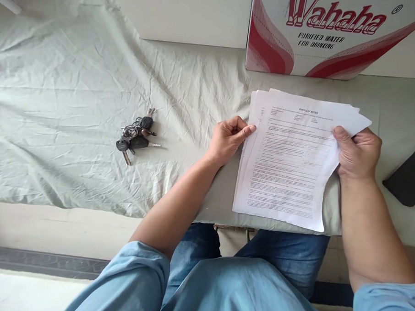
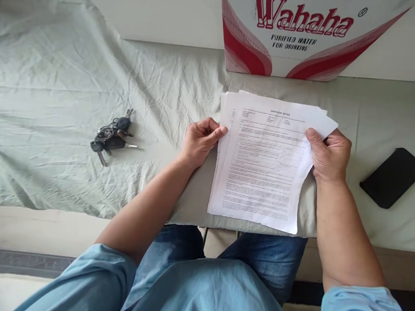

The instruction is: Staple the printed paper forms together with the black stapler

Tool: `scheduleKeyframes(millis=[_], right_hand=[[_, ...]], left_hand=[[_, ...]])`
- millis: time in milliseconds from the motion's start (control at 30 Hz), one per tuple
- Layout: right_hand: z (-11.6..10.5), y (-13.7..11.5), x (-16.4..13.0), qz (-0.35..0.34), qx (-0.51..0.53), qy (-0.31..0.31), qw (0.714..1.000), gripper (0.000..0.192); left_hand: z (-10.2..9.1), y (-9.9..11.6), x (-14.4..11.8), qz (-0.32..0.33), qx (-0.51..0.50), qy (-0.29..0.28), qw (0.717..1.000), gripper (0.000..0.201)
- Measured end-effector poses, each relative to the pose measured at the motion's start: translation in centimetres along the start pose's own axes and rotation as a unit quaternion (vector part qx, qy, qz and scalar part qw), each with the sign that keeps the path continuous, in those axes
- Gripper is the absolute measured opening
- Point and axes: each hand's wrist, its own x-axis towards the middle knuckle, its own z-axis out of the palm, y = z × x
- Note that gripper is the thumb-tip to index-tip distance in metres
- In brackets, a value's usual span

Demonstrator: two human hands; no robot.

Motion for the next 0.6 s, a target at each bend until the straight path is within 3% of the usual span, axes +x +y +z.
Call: scheduleKeyframes(millis=[267,600], right_hand=[[0.11,-0.04,0.61,-0.02,0.0,0.024,1.0,0.047],[0.44,-0.51,0.12,-0.009,0.009,0.013,1.0,0.047]], left_hand=[[-0.01,0.14,0.06,-0.002,-0.026,0.009,1.0,0.081],[-0.15,0.78,-0.49,-0.015,0.017,-0.066,0.998,0.083]])
